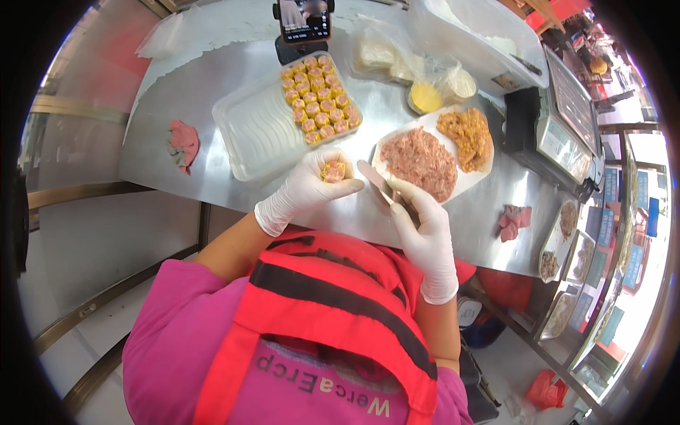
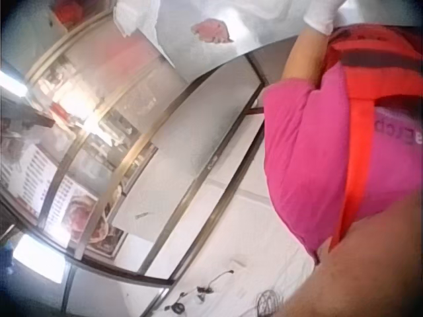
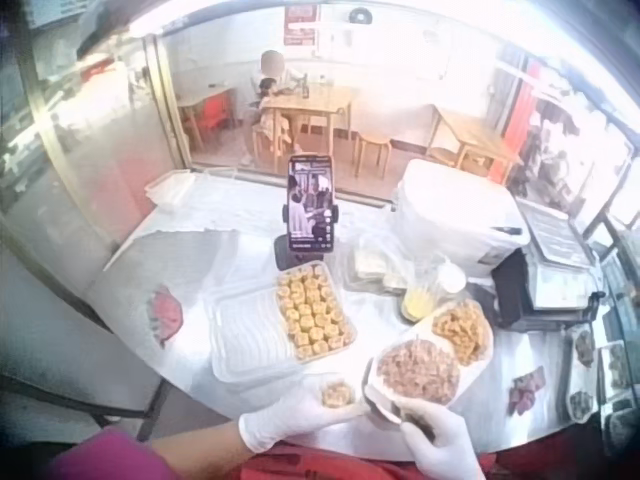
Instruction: The person scoops ground meat onto small yellow wrappers and places them into a tray. The person repeats this process multiple times, arranging the filled wrappers in rows.
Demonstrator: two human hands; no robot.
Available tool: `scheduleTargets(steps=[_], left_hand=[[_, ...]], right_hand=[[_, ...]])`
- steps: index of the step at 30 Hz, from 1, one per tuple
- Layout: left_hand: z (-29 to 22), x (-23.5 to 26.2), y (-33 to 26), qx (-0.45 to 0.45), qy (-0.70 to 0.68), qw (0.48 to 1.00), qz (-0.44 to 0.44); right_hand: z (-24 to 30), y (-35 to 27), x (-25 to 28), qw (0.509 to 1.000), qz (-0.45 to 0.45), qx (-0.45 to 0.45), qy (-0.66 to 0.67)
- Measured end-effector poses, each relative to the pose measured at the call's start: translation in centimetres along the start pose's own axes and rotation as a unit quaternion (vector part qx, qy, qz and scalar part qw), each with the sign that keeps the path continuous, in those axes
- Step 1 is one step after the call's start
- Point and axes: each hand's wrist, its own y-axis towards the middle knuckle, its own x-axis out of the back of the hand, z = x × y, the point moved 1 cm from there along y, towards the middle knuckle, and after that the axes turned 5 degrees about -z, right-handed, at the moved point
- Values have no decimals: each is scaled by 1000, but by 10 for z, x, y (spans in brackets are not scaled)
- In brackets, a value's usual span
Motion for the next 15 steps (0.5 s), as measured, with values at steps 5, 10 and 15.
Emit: scheduleTargets(steps=[5, 10, 15], left_hand=[[0, -8, 0, 1, 4, 1000, 0], [1, -13, -1, -8, -17, 1000, 19], [-2, -15, -3, 36, -17, 997, 67]], right_hand=[[-1, 1, 3, 998, -29, 48, -33], [4, -4, 3, 989, -7, 104, -100], [14, -3, 0, 957, 18, 167, -235]])
